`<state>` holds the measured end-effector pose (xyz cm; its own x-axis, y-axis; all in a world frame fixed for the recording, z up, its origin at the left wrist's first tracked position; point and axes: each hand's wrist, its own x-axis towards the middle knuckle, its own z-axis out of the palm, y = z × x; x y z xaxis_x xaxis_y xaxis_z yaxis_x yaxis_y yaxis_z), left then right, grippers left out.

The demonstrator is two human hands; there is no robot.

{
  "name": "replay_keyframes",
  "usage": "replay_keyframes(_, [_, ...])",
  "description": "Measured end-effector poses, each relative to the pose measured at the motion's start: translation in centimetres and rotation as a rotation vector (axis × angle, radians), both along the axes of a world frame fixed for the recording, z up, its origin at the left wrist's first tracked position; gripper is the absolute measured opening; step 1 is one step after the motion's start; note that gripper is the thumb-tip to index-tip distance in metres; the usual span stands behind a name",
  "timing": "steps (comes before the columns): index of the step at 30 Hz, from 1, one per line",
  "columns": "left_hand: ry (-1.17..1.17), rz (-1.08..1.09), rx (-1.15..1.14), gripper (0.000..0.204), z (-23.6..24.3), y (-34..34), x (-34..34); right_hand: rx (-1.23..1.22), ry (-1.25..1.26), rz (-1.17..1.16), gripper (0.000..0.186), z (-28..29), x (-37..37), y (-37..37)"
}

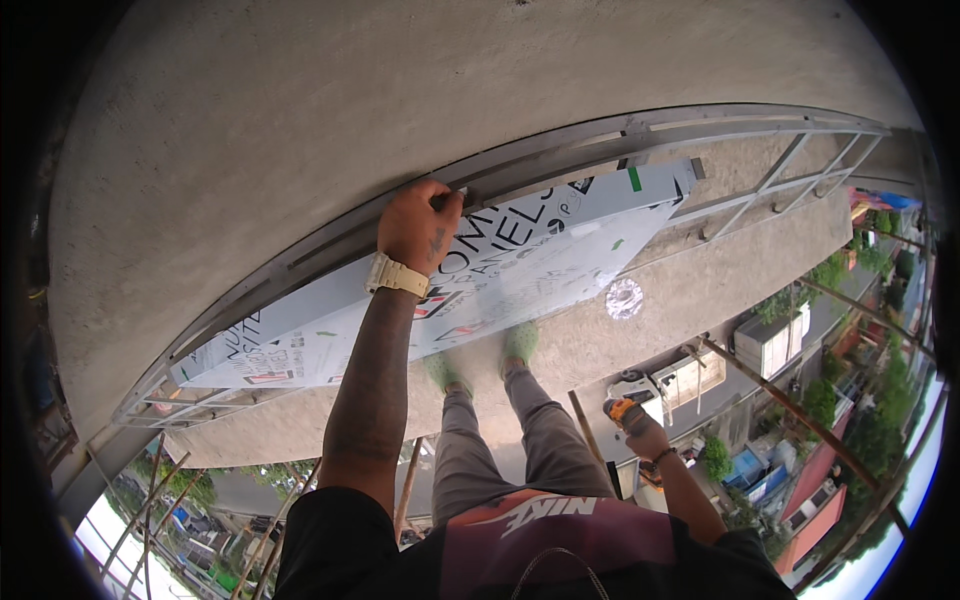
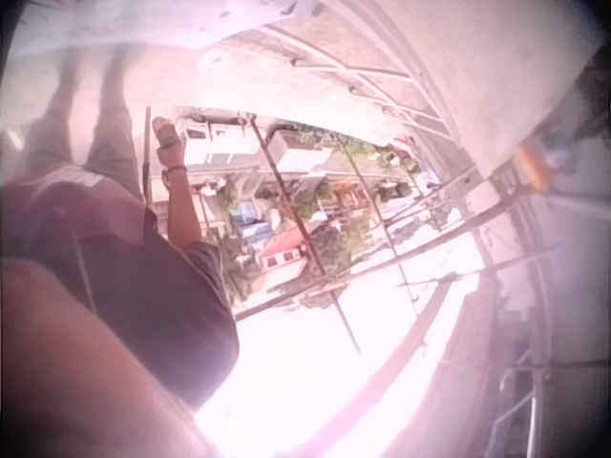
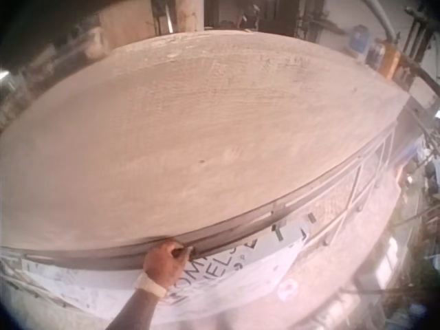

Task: The person lifts and positions a large aluminum composite panel onto a metal framework on a building exterior. They align the panel and use a cordless drill to fasten it to the structure.

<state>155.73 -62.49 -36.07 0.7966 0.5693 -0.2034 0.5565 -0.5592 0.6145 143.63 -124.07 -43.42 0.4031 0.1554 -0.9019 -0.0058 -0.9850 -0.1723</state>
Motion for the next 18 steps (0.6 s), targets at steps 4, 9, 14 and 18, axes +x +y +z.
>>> replay_keyframes(4, [-0.116,0.095,-0.024,0.026,0.9,-0.3,-0.3,0.009,-0.029,-0.001,0.05,-0.9,-0.7,-0.9])
replay_keyframes(9, [-0.295,0.194,-0.06,0.017,0.5,-0.4,-1.5,0.011,-0.017,-0.088,0.052,-0.5,-0.7,-0.1])
replay_keyframes(14, [-0.358,0.25,-0.118,0.016,-0.1,-0.3,-1.3,-0.071,0.026,-0.099,0.049,0.1,1.0,1.5])
replay_keyframes(18, [-0.404,0.237,-0.121,0.015,-0.8,-0.2,-1.7,-0.087,-0.005,-0.102,0.042,0.1,1.1,1.5])
